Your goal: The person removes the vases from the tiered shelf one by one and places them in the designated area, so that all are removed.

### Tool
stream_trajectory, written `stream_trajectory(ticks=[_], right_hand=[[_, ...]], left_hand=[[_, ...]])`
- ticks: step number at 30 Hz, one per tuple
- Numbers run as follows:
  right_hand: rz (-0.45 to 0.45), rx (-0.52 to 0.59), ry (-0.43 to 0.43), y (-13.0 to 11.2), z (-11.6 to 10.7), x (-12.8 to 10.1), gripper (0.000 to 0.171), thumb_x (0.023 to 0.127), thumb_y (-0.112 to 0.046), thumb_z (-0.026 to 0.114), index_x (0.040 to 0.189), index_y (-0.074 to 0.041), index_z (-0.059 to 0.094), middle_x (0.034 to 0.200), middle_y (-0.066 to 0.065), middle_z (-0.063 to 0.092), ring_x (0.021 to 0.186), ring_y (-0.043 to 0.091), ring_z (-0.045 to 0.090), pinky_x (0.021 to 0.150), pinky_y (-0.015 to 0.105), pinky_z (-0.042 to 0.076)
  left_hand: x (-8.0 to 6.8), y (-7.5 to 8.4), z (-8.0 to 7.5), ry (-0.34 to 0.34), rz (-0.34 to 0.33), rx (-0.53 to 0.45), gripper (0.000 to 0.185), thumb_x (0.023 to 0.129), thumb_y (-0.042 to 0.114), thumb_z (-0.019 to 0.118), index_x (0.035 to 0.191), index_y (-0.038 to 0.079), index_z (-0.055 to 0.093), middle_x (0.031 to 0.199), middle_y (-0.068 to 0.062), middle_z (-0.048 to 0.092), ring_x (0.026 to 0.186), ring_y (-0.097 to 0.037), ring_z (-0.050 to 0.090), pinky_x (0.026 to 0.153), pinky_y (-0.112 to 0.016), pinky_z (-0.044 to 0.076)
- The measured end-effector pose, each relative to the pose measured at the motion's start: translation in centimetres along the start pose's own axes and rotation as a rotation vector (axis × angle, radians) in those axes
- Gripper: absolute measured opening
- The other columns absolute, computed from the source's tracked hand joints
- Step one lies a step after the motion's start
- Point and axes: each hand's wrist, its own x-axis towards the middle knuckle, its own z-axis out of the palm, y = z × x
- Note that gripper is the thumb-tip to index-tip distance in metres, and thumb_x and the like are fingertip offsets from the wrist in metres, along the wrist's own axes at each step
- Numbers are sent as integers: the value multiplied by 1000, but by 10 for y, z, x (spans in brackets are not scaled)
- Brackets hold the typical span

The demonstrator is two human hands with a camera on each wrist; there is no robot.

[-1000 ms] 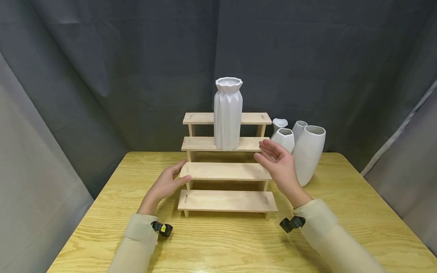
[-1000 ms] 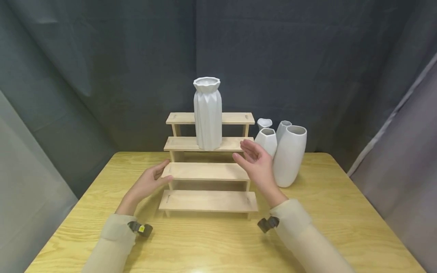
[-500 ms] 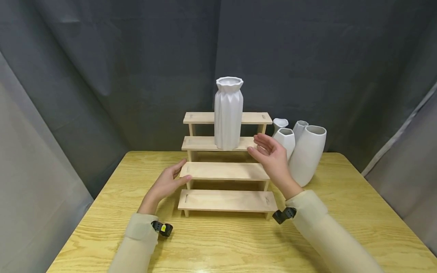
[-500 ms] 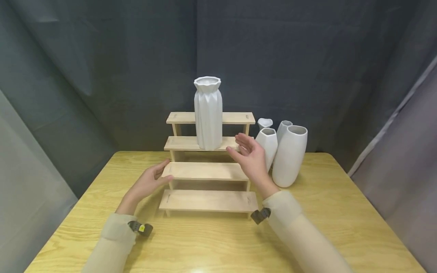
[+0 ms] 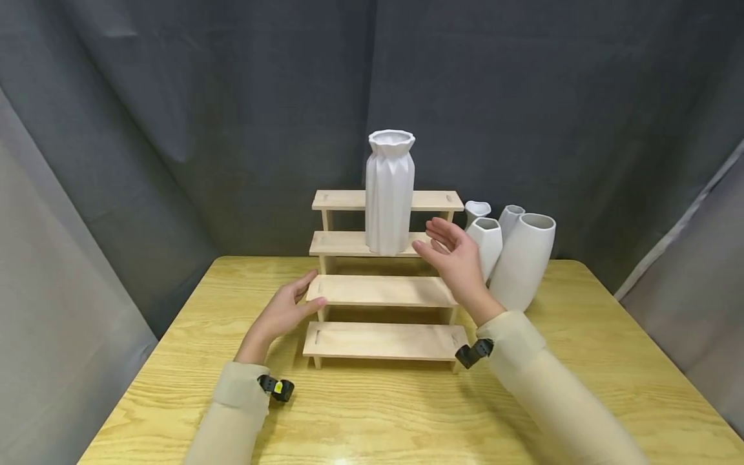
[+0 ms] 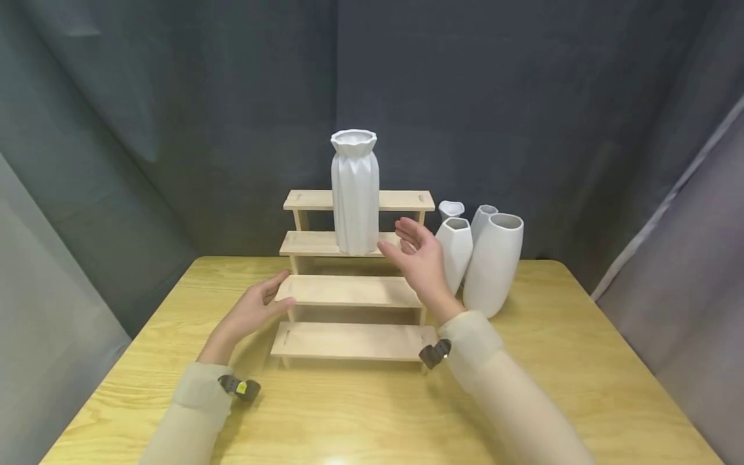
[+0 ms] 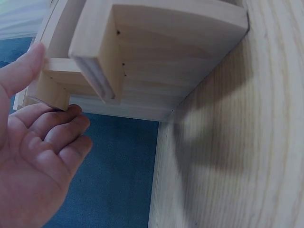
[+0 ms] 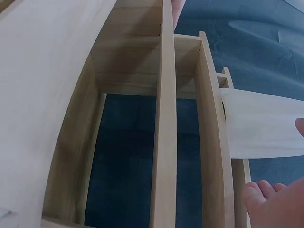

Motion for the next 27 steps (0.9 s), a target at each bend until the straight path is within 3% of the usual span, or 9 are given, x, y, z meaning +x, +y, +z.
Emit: stream_trajectory(ticks=[14, 19, 27], right_hand=[[14, 49, -8, 2, 13, 15, 70, 84, -13, 81, 143, 3, 47, 139, 18, 53, 130, 30, 49, 112, 36, 36], [16, 29, -9, -2, 16, 20, 71, 83, -15, 82, 143, 2, 47, 141, 20, 51, 130, 30, 48, 112, 35, 36], [23, -27, -24, -9, 23, 32, 78, 81, -20, 85, 145, 2, 45, 141, 13, 53, 130, 23, 49, 111, 32, 36]], left_hand=[[-1, 0, 1, -8, -11, -14, 78, 95, 45, 63, 157, 15, 26, 161, -2, 22, 145, -29, 26, 116, -45, 27], [0, -2, 1, -11, 2, -10, 80, 95, 45, 63, 158, 13, 25, 162, -5, 22, 145, -31, 26, 116, -46, 27], [1, -3, -1, -1, 4, -8, 77, 96, 41, 63, 157, 13, 26, 161, -6, 23, 145, -32, 26, 116, -46, 27]])
